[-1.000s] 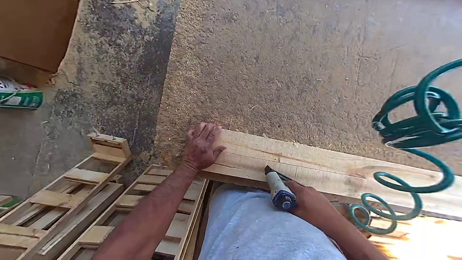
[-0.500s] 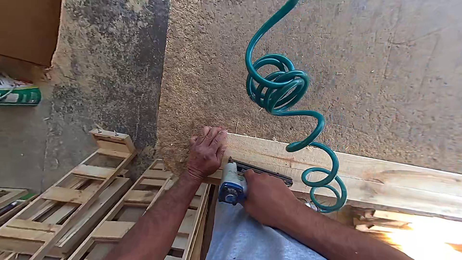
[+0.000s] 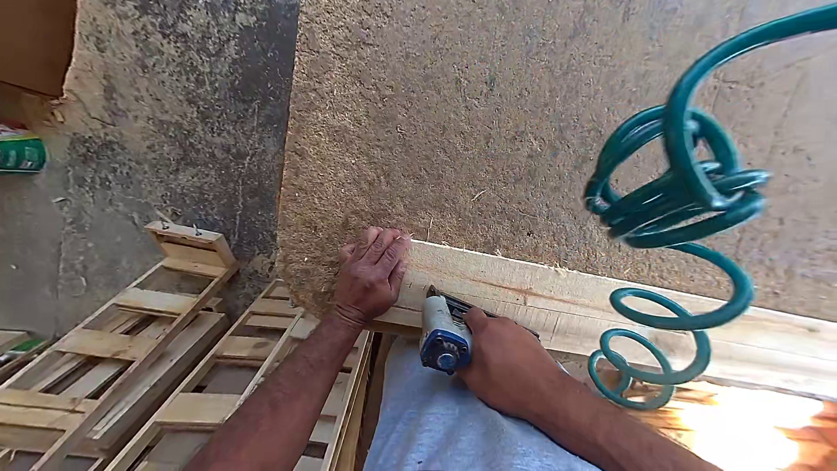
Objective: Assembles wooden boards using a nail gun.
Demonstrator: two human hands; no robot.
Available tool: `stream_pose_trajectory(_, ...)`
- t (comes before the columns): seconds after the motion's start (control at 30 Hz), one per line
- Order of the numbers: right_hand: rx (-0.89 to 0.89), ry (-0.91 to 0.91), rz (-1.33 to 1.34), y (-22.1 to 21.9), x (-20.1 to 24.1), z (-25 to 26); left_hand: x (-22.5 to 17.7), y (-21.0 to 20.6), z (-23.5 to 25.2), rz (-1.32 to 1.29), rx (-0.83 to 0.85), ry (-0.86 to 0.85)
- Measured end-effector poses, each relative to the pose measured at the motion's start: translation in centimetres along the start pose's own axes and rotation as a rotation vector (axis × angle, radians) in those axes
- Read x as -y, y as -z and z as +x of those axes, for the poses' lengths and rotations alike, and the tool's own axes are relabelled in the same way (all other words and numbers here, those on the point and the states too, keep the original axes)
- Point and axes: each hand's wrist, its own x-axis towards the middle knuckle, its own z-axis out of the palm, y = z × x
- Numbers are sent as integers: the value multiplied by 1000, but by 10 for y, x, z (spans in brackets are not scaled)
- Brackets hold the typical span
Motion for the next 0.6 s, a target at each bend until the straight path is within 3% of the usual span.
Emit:
stream_pose_trajectory(0.3,-81,-8,-4,-3,-26,-8,3,4,-1,-65,3,4)
stream_pose_trajectory(0.5,-12,104,-23,6,36,2,70,58,-8,-12,398,-110)
stream_pose_trajectory(0.6,0,111,-50,6,69,13,94,64,-9,24,497,-167)
